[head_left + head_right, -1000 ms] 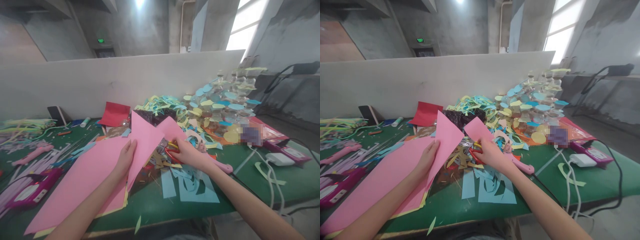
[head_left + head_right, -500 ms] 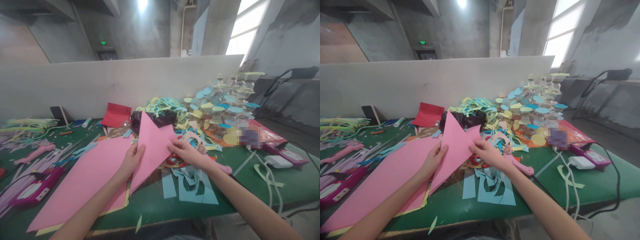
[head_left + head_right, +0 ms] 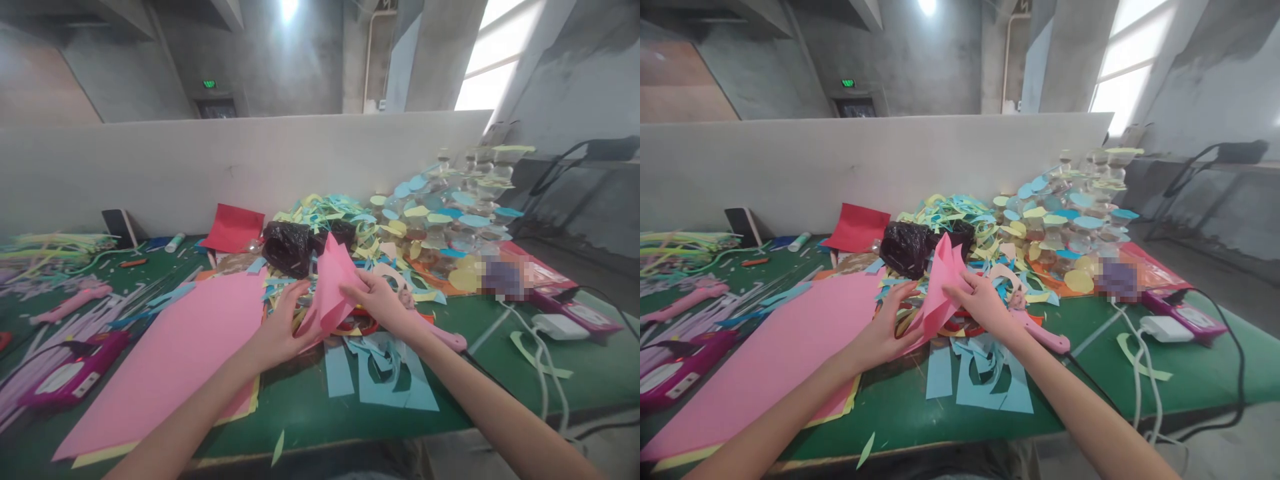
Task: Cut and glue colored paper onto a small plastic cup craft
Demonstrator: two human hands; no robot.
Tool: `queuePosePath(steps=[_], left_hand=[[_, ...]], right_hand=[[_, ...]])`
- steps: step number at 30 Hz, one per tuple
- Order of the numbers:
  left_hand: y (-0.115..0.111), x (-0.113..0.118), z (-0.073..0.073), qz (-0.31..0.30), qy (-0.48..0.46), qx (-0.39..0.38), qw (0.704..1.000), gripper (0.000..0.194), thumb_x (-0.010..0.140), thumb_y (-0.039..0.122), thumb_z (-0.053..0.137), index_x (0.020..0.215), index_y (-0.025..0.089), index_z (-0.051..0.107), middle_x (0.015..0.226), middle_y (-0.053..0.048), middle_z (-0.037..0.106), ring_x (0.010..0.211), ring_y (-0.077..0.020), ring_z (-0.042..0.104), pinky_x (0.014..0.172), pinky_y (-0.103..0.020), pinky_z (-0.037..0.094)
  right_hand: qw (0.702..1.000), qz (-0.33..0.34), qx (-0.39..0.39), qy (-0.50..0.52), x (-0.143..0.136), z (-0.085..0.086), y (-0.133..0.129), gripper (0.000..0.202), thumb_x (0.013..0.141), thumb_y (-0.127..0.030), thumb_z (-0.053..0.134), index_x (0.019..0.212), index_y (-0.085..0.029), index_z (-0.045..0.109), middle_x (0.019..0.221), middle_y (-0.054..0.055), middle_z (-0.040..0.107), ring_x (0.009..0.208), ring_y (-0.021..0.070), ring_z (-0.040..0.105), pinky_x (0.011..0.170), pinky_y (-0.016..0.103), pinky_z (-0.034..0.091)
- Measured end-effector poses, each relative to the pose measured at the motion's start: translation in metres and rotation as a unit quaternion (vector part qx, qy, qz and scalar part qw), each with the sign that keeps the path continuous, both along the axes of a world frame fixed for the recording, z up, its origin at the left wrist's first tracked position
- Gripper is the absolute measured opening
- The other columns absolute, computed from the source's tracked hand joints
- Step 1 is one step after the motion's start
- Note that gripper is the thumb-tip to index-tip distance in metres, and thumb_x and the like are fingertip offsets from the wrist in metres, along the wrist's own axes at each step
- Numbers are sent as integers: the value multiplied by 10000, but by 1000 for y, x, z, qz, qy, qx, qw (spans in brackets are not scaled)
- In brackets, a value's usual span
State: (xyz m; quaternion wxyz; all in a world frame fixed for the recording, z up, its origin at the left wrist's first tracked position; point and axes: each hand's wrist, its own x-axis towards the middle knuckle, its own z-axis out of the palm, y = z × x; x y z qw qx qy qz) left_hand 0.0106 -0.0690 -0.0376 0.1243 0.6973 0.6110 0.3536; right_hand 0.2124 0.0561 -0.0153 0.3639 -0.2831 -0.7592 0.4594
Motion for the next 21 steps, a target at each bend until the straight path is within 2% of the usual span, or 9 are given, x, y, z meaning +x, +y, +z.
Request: queuePosePath(steps=[4,8,10,13,17,21], left_hand=[[-2,1,4,-23,-20,-46,998,765,836,421,627,1479,258,246,1481,-174,384,1323,-320,452,1036,-458,445],[2,-1,0,-8,-36,-62,997,554,915,341,472,1439,246,323,1401,-144,499,1224,-265,548,980,-409,476],[4,-4,0,18,-28,-56,998,465,914,298,421,1374,233,411,1317,-127,575,1165,-264,582,976,-421,460],[6,-9,2,92,-50,-21,994,358,903,316,414,1234,227,519,1193,-91,639,1098,-259,599,947,-397,448],[9,-13,6,178,-144,47,972,256,920,387,420,1024,210,571,924,-26,636,897,-206,588,808,-305,450],[16,-19,5,205,-253,106,940,257,886,385,499,1019,183,588,913,-20,621,865,-182,564,752,-259,437]], right_hand=[[1000,17,4,7,1,1,0,440,831,-608,540,681,-216,408,625,-40,347,567,115,331,497,243,278],[999,23,10,22,1,1,1,496,857,-633,482,649,-231,281,626,-45,260,557,104,255,483,240,227],[999,15,23,23,1,2,-1,521,859,-654,457,641,-233,241,620,-45,236,554,104,242,479,238,225],[999,14,47,17,2,4,-2,525,876,-645,430,626,-229,230,612,-43,223,550,105,231,486,245,224],[998,21,55,17,4,3,-1,505,888,-613,432,619,-222,259,617,-38,244,559,110,241,508,254,215],[998,13,54,14,5,1,3,512,878,-612,446,608,-222,254,615,-35,232,570,114,250,514,260,202]])
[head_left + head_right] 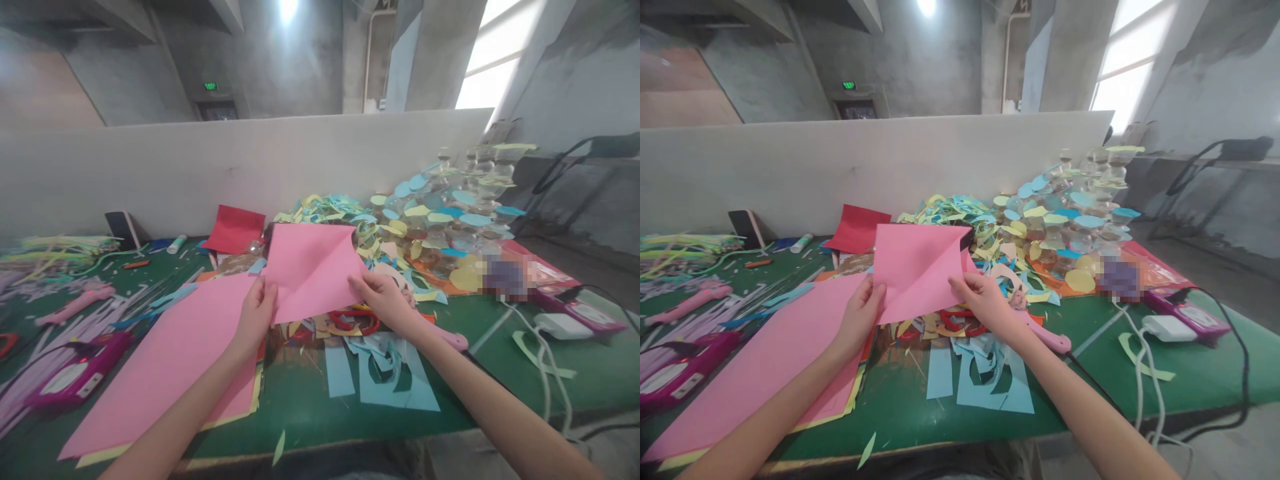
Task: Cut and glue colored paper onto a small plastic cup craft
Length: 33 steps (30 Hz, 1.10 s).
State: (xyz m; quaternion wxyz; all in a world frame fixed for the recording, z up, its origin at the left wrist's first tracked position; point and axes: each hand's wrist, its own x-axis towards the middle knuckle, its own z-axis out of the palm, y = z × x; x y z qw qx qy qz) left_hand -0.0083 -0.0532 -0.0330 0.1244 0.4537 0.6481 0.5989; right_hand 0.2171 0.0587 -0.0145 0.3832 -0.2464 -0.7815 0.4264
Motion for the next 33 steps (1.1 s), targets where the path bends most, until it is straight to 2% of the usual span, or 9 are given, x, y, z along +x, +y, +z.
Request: queuePosePath(steps=[6,9,13,15,18,21,24,30,33], left_hand=[[1,-5,0,74,-66,71,993,247,863,416,550,976,201,597,920,-2,629,823,-155,559,726,-228,430],[0,-5,1,76,-60,69,993,228,867,408,547,952,204,601,888,6,623,805,-151,555,725,-226,425],[1,-5,1,54,-110,72,990,260,844,417,580,996,208,605,916,-2,632,828,-155,569,729,-234,440],[1,-4,2,45,-123,76,988,271,829,412,597,1003,204,604,901,-2,626,822,-154,568,722,-234,443],[-1,-1,3,35,-110,61,992,247,836,411,591,968,202,598,768,23,568,701,-130,524,638,-215,412],[-4,4,5,24,-74,37,996,251,859,426,566,981,208,593,729,37,544,619,-116,461,582,-214,370],[-5,6,5,10,-23,34,999,265,878,424,539,1015,206,597,822,14,588,725,-140,512,668,-235,400],[-6,5,1,8,47,-2,999,263,918,416,480,1049,216,592,910,-9,615,830,-168,539,760,-262,406],[-6,3,0,4,58,-5,998,266,923,410,470,1059,216,591,966,-20,629,864,-175,549,787,-273,406]], right_hand=[[999,-20,16,-32,1,4,-5,454,905,-495,434,597,-222,243,596,-40,199,550,108,222,512,272,180],[995,-72,56,-37,1,6,-4,382,925,-424,398,608,-217,356,584,-31,303,560,126,321,528,270,262],[979,-156,125,31,4,4,5,243,940,-294,372,1019,-212,587,954,67,615,870,202,573,775,334,469],[963,-179,196,41,7,2,11,342,936,-240,390,1250,-241,526,1199,111,562,1096,239,544,925,411,462],[919,-192,344,1,10,-2,17,485,938,-190,437,1404,-320,407,1329,119,460,1223,274,469,1002,481,429],[879,-168,444,-40,11,-4,18,555,946,-174,462,1453,-353,325,1319,117,474,1166,266,522,935,437,483],[857,-155,486,-78,10,-5,17,539,955,-184,462,1455,-325,315,1254,116,542,1045,238,600,829,374,510],[859,-182,470,-91,12,-6,15,617,929,-201,496,1488,-252,237,1017,68,641,740,183,626,595,297,444],[862,-166,463,-119,14,-5,15,594,886,-138,514,1450,-223,350,945,56,644,724,185,607,592,296,418]])
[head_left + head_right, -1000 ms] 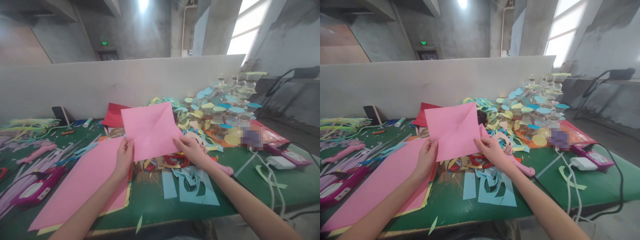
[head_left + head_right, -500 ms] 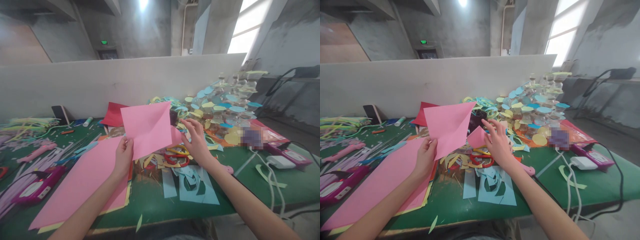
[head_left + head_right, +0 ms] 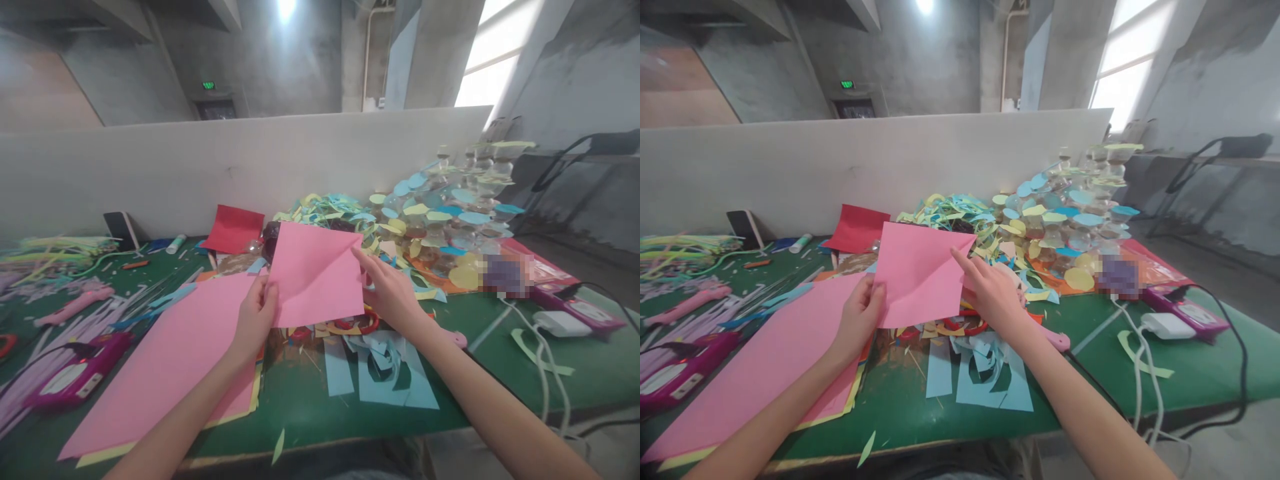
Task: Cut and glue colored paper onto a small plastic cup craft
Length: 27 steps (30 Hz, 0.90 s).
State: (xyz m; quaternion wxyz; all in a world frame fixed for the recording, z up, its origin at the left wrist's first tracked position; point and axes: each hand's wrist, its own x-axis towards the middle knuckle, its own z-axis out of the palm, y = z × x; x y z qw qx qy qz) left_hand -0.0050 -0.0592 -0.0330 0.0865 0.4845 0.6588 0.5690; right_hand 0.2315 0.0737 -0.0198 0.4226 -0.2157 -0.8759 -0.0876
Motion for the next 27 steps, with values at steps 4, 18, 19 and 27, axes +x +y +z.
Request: queuePosePath(steps=[4,18,19,27], left_hand=[[3,-5,-2,4,-12,21,1000,242,900,380,505,1027,199,603,960,-27,633,876,-178,558,782,-269,408],[8,-5,8,-114,-354,10,928,296,632,321,768,860,187,636,864,2,677,789,-177,641,719,-284,519],[7,-4,9,-116,-348,6,930,276,641,320,766,850,191,639,882,-3,685,835,-190,651,755,-297,528],[6,-6,9,-87,-311,-66,944,450,683,482,762,982,156,687,968,-94,749,831,-238,698,708,-312,534]], right_hand=[[999,39,-22,-17,1,1,2,299,865,-109,533,1121,-196,661,952,81,652,810,213,597,643,317,436],[907,148,-349,181,-7,9,4,223,848,-195,492,811,-219,711,1038,60,688,1037,229,612,888,353,466],[914,141,-337,177,-6,9,5,212,853,-206,500,778,-222,697,1007,55,695,1050,235,604,902,362,458],[942,164,-249,152,-5,8,3,178,909,-273,534,840,-244,696,1101,64,713,1036,235,593,942,405,446]])
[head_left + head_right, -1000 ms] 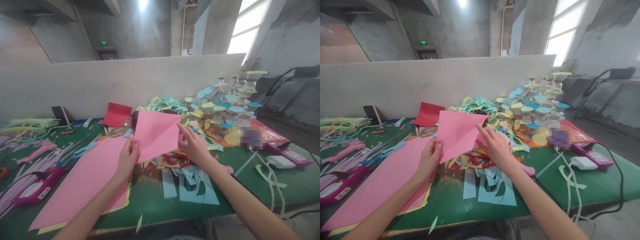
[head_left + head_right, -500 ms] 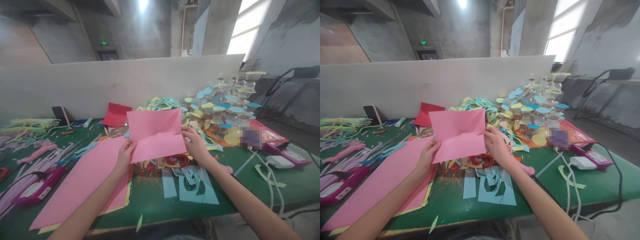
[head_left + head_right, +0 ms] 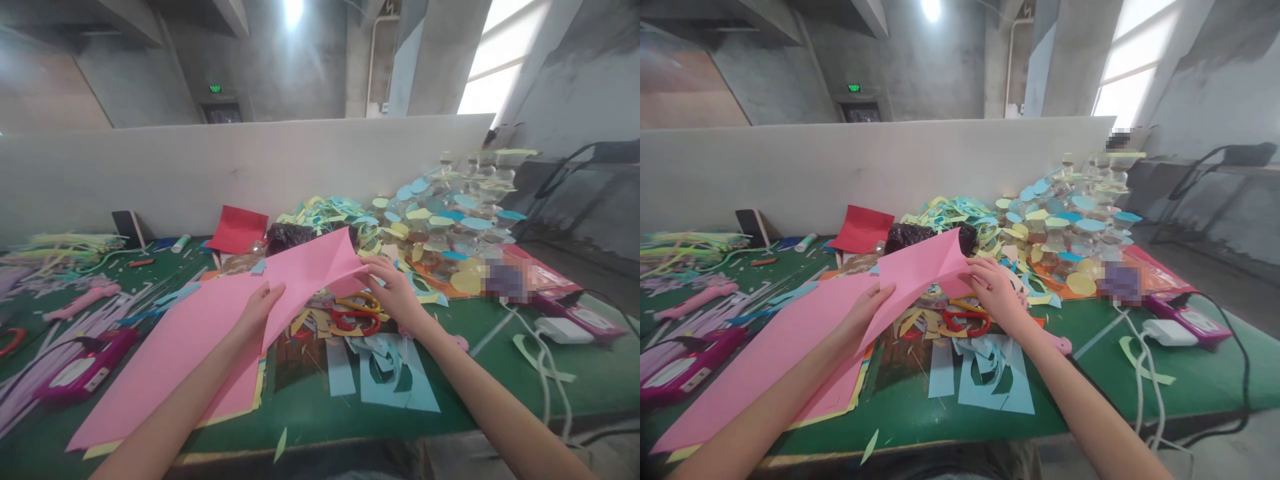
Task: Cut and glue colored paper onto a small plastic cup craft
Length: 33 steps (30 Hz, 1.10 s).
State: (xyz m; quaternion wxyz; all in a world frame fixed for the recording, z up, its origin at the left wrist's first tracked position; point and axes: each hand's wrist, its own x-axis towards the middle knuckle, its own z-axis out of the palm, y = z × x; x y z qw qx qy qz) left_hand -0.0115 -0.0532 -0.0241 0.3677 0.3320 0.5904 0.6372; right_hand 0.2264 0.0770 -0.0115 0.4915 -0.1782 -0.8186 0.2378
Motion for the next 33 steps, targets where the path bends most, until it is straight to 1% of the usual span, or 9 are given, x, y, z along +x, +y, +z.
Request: queuePosePath(steps=[5,12,16,19,22,24,27,29,33], left_hand=[[16,-24,-15,41,47,2,998,554,514,566,834,837,149,663,694,-42,722,579,-185,648,535,-271,485],[20,-29,-16,42,81,34,995,595,527,567,826,924,151,675,819,-56,744,710,-199,670,642,-290,510],[12,-20,-12,20,98,31,994,531,601,533,808,943,143,697,853,-69,743,713,-194,661,620,-273,492],[6,-14,-11,9,93,21,995,511,641,532,783,950,134,698,823,-75,734,666,-196,655,581,-277,480],[4,-11,-11,27,81,25,996,502,620,520,797,916,128,697,793,-75,723,673,-210,662,589,-289,488],[4,-11,-10,31,63,30,997,499,616,508,803,924,129,696,832,-88,727,714,-221,673,621,-300,501],[6,-16,-10,38,33,35,998,493,628,511,796,938,142,690,885,-94,732,742,-215,674,659,-307,508],[9,-21,-12,59,56,30,996,511,604,538,801,912,145,691,838,-75,727,708,-199,655,644,-295,493],[19,-35,-15,80,114,24,990,589,498,587,830,856,139,696,780,-57,717,677,-184,615,610,-270,452]], right_hand=[[1000,10,-18,-6,0,-2,2,217,819,-162,546,877,-246,738,1113,63,720,1061,239,605,923,404,474],[993,21,-109,-35,0,2,1,217,816,-193,521,846,-235,733,1151,60,706,1126,240,600,967,388,457],[988,34,-141,-53,1,4,0,200,878,-329,541,783,-215,675,1190,74,665,1093,243,618,958,398,464],[994,27,-96,-49,3,2,0,172,855,-333,610,989,-252,679,1362,77,536,1264,257,504,1060,442,393],[997,41,-18,-64,7,1,1,431,834,-261,644,1255,-347,604,1490,53,394,1386,254,347,1115,475,336],[994,56,22,-88,9,2,2,375,849,-242,629,1201,-371,652,1501,30,381,1383,265,331,1107,503,346],[991,63,52,-108,11,5,1,241,879,-207,577,961,-347,756,1426,24,469,1324,278,376,1083,542,358],[993,51,38,-97,10,5,1,259,882,-190,556,888,-335,770,1402,26,492,1312,277,382,1075,541,367],[995,13,-51,-84,5,2,1,226,857,-217,571,886,-317,772,1486,15,431,1379,293,327,1082,537,348]])
